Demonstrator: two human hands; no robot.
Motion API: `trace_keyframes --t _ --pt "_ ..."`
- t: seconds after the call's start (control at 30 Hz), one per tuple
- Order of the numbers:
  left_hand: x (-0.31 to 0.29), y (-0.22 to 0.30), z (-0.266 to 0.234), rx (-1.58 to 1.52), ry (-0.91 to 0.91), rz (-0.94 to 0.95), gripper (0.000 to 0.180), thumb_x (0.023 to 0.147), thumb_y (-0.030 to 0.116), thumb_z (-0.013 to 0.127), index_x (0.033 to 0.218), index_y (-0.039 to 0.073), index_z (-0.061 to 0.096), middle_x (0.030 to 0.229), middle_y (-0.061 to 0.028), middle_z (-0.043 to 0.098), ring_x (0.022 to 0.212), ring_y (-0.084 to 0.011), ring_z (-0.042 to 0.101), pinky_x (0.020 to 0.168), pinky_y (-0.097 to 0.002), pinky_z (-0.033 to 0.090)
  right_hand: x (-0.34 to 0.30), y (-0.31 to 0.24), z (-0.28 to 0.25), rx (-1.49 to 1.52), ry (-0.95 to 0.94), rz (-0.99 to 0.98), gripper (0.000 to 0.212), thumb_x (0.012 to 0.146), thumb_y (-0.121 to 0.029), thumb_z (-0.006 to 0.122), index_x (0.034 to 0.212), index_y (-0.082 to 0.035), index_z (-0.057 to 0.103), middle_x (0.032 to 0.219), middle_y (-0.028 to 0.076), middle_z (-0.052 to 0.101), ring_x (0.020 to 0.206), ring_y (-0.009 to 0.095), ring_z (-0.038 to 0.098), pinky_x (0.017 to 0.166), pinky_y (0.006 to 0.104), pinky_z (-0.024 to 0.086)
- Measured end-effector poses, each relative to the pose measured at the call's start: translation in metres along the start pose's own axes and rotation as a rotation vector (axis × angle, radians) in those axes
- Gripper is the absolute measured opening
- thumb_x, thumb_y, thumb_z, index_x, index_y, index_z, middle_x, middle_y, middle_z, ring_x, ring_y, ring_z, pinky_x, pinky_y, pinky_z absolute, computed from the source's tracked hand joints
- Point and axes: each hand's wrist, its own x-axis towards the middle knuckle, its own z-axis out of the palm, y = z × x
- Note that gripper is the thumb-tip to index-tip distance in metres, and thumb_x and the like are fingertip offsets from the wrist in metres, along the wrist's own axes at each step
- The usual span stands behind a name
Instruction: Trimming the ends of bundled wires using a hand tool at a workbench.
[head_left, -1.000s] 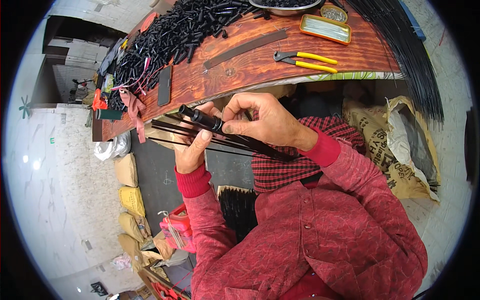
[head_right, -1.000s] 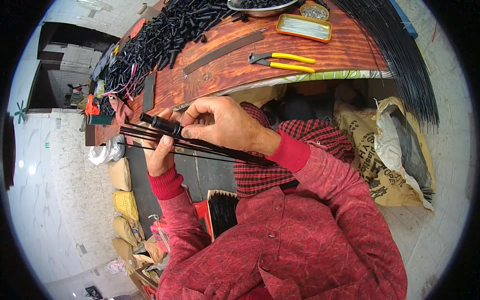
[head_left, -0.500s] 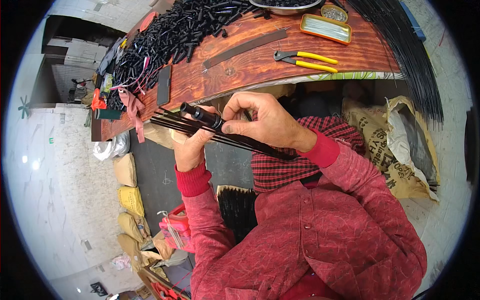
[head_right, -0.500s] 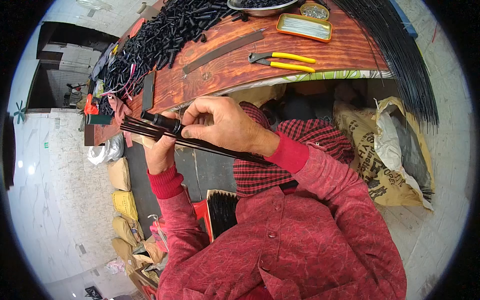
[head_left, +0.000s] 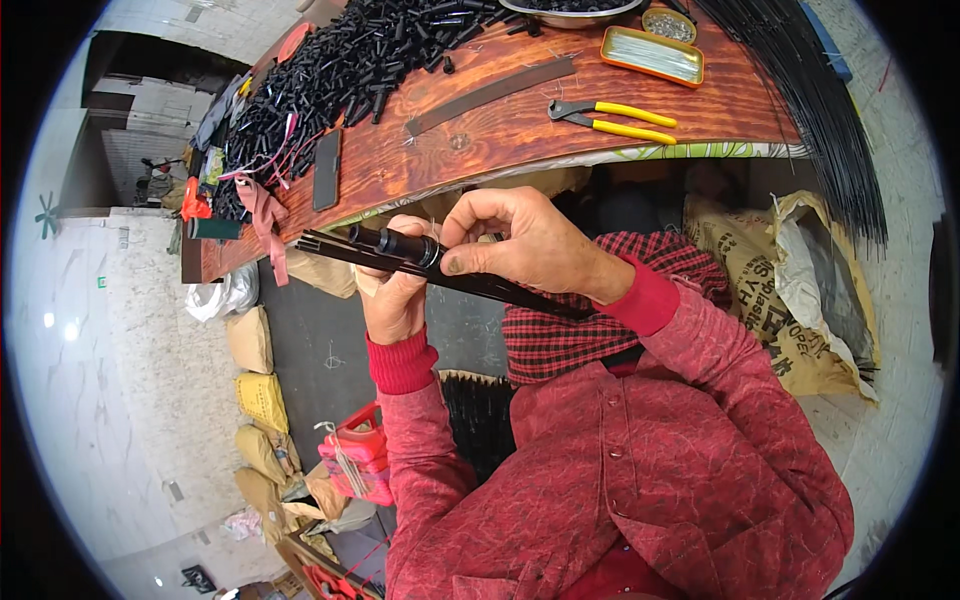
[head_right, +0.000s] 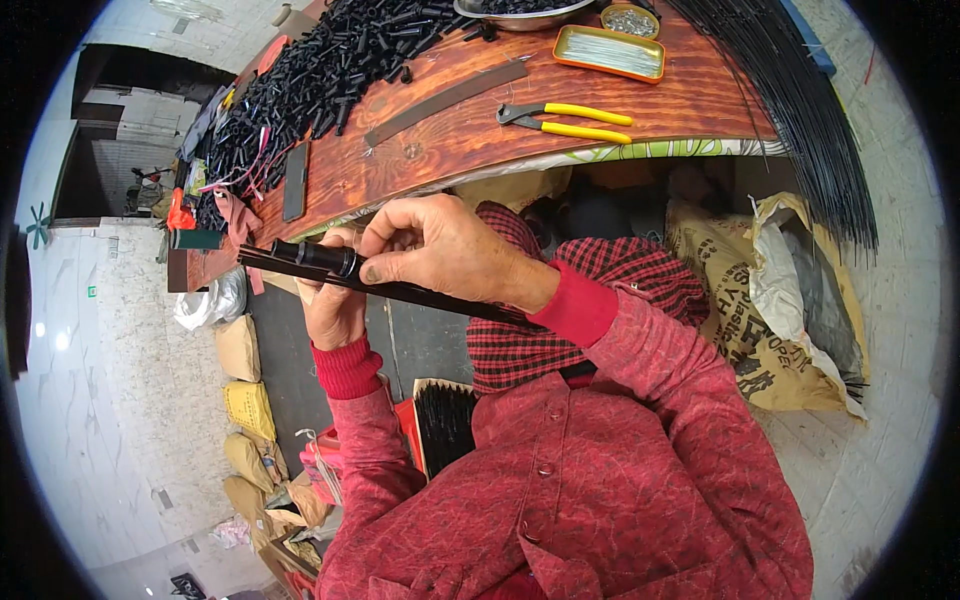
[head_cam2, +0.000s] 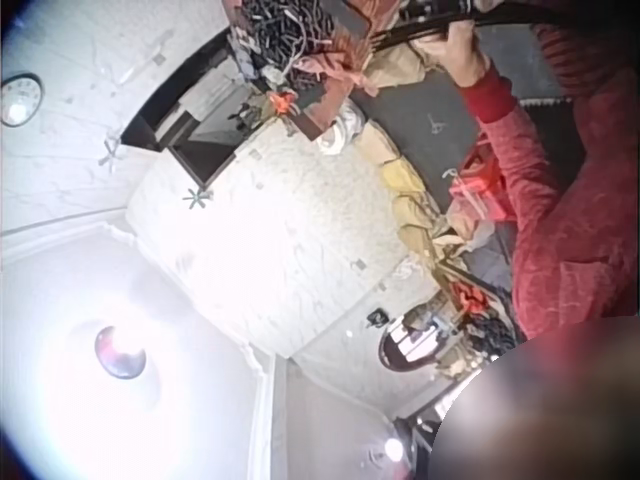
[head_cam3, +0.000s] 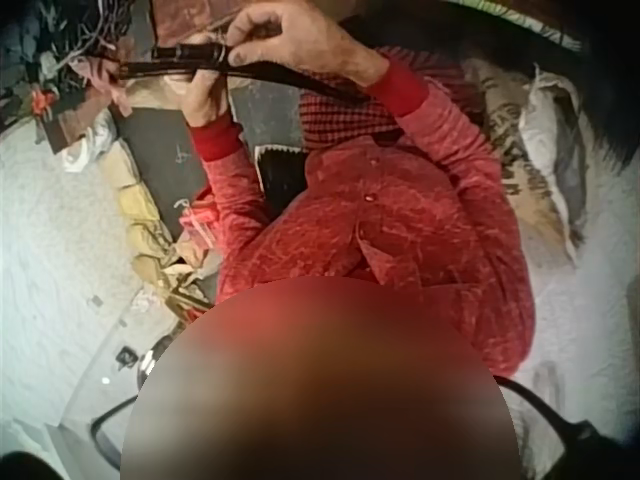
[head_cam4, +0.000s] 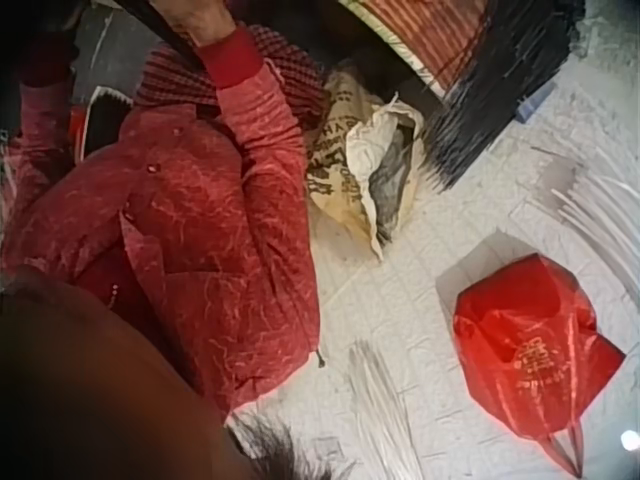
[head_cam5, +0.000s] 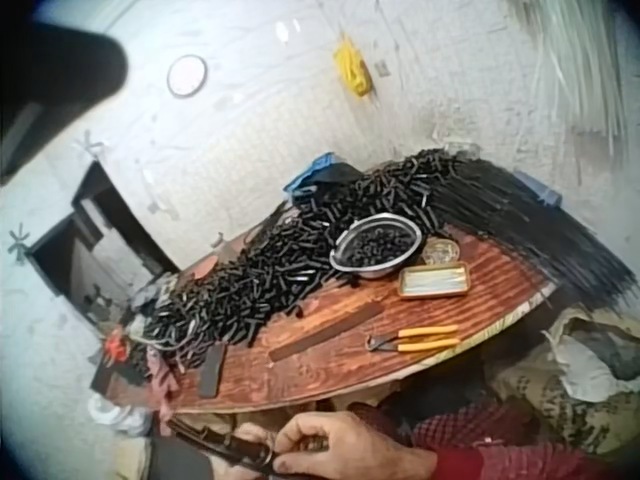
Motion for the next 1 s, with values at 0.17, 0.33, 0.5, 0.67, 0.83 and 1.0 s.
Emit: trace_keyframes --t 0.17,0.33,0.5,0.67,0.83,1.0 --pt "-0.002 0.004 0.001 -0.022 -0.019 -0.002 0.044 0.076 0.011 0.079 0.113 -0.003 0.060 0.114 -0.0124 0.056 0.103 -0.0215 0.056 0.093 -0.0336 0.045 -0.001 0.004 0.001 0.023 -0.010 -0.022 0.017 0.086 -0.006 0.072 0.099 0.002 0.064 0.091 0.002 0.065 0.085 0.008 0.059 0.078 0.0240 0.049" --pt "-0.005 0.004 -0.005 -0.064 -0.057 -0.012 0.044 0.077 0.011 0.078 0.115 -0.004 0.059 0.113 -0.0141 0.056 0.105 -0.0248 0.056 0.095 -0.0366 0.044 0.000 0.010 0.003 0.069 -0.015 -0.020 0.017 0.091 -0.008 0.067 0.103 0.004 0.063 0.094 0.002 0.065 0.088 0.007 0.059 0.081 0.0230 0.050" --pt "-0.006 -0.001 -0.013 -0.073 -0.100 -0.005 0.044 0.078 0.012 0.077 0.116 -0.002 0.059 0.111 -0.0157 0.055 0.107 -0.0292 0.055 0.096 -0.0400 0.044 -0.003 0.006 0.008 0.037 -0.018 -0.038 0.016 0.090 -0.006 0.066 0.102 0.004 0.063 0.093 0.003 0.065 0.087 0.007 0.059 0.079 0.0226 0.050" --pt "-0.002 -0.005 -0.024 -0.105 -0.267 0.043 0.041 0.080 0.012 0.075 0.118 0.005 0.061 0.102 -0.0130 0.053 0.100 -0.0299 0.055 0.092 -0.0417 0.045 -0.006 0.004 0.015 -0.005 0.023 -0.018 0.013 0.089 -0.004 0.066 0.098 0.005 0.063 0.091 0.003 0.064 0.086 0.007 0.060 0.077 0.0234 0.051" --pt "0.002 -0.004 -0.024 -0.112 -0.383 0.064 0.032 0.085 0.012 0.069 0.117 0.012 0.065 0.095 -0.0105 0.050 0.089 -0.0274 0.053 0.083 -0.0412 0.046 -0.011 -0.001 0.024 -0.078 0.059 -0.010 0.011 0.087 -0.002 0.068 0.095 0.004 0.064 0.088 0.005 0.064 0.084 0.008 0.061 0.076 0.0240 0.052" --pt "0.004 -0.014 -0.045 -0.188 -0.440 0.048 0.023 0.090 0.020 0.066 0.113 0.017 0.067 0.094 -0.0097 0.049 0.083 -0.0236 0.051 0.076 -0.0367 0.045 -0.014 -0.003 0.032 -0.014 0.082 0.047 0.011 0.085 0.000 0.069 0.093 0.004 0.064 0.087 0.005 0.064 0.083 0.009 0.062 0.074 0.0251 0.053"
